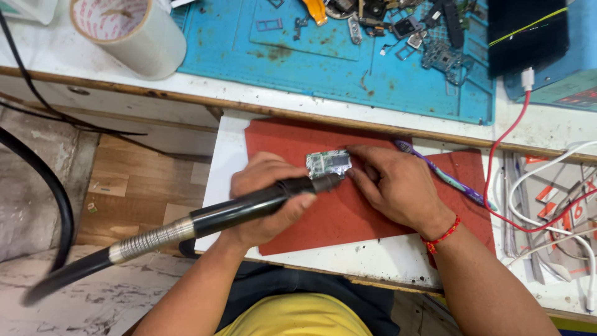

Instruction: The person cleans a small circuit board with a toothbrush and then uses a hot air gun to heat specific components on the board. The person works on a cluttered workbench with various electronic parts and tools visible.

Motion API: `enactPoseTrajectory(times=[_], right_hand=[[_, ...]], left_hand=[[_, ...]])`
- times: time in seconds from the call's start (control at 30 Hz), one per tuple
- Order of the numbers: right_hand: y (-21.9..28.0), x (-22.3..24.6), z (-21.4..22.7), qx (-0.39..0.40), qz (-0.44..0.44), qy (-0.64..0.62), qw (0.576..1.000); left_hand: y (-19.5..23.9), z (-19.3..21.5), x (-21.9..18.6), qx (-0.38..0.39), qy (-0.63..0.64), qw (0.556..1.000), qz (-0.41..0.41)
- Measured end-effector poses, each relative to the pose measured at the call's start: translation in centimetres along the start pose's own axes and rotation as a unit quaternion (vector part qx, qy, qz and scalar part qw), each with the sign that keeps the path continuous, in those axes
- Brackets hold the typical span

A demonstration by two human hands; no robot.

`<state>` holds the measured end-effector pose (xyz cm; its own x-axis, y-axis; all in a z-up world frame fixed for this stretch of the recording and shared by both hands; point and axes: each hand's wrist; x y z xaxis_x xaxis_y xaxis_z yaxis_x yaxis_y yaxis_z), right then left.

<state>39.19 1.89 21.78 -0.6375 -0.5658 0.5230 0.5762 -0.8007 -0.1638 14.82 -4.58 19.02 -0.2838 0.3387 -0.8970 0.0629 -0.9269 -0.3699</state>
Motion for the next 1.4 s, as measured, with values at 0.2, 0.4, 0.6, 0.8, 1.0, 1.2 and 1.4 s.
enactPoseTrajectory(times=[0.2, 0.4, 0.6, 0.8, 1.0, 1.2, 1.4], right_hand=[[0.26, -0.09, -0.02, 0.013, 0.008, 0.000, 1.000], [0.06, -0.07, 0.05, 0.002, 0.045, 0.000, 0.999], [-0.12, 0.07, 0.12, 0.025, 0.015, 0.001, 1.000], [-0.08, -0.08, -0.09, 0.021, 0.025, 0.007, 0.999], [0.01, -0.13, -0.07, 0.017, 0.033, 0.010, 0.999], [-0.05, 0.03, 0.06, 0.016, 0.030, 0.005, 0.999], [-0.05, 0.07, 0.09, 0.024, 0.018, 0.007, 1.000]], left_hand=[[0.04, 0.04, 0.26, 0.004, 0.000, 1.000, 0.013], [-0.24, -0.06, 0.24, 0.023, -0.010, 1.000, -0.004], [-0.15, 0.21, 0.38, 0.002, 0.012, 1.000, 0.014], [0.03, 0.28, 0.29, 0.002, -0.003, 1.000, 0.023], [-0.03, 0.15, -0.07, -0.018, 0.019, 0.998, 0.049], [0.05, -0.23, 0.02, -0.028, 0.002, 0.999, 0.038], [0.08, -0.37, 0.72, 0.012, 0.015, 1.000, -0.020]])
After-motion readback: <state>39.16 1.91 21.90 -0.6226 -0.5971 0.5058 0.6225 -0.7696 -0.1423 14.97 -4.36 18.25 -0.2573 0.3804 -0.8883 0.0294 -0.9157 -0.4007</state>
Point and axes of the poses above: each hand's wrist, its own y-axis away from the middle knuckle, its own z-axis out of the back of the hand, x = y × z, and after that the axes turned 6 degrees about z, right-handed
